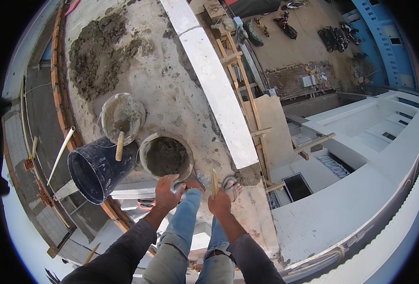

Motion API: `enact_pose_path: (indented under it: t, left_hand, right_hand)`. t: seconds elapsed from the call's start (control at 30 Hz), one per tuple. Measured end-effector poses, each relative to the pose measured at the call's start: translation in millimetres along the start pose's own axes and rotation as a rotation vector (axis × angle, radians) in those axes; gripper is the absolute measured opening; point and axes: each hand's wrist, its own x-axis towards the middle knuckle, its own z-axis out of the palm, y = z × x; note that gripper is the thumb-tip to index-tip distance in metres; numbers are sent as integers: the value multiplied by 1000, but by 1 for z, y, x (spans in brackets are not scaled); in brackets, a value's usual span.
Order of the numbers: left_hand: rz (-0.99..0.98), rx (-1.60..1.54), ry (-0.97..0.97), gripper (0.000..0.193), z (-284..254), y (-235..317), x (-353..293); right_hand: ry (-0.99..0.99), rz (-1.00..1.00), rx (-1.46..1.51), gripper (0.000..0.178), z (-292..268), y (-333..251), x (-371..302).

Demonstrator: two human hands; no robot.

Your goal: The person applies mortar to a white rectangular tile using a trowel, places it on a ledge, and taps it into position with a wooden stick. They then pick up another tile and cut it with a hand saw.

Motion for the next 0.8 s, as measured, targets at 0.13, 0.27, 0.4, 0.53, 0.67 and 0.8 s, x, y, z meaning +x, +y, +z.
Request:
enact_pose_path:
  t: [0.13,0.27,0.4,0.53,0.67,0.8]
  left_hand:
    - [-698,-147,310,53,-57,-59,-35]
    - [-1137,-813,481,57,-98,-145,40]
    - [-1176,-931,263,43,-122,-187,109]
    - [-1235,-1290,342,38,-150,-146,104]
    - [-1169,-1700,344,41,-166,-60,45]
    - [-1162,-1498,225,51,-150,-18,-11]
  right_hand:
    - [72,-112,-47,40,-18,-91,72]
    - [119,-360,-82,43,-14,-174,95]
    - [-11,-416,-40,51,5,-237,79]
    - [-196,-287,105,52,29,-303,75]
    - [-572,50,418,55,68,-361,69]
    - [-242,-340,79,37,95,-373,44]
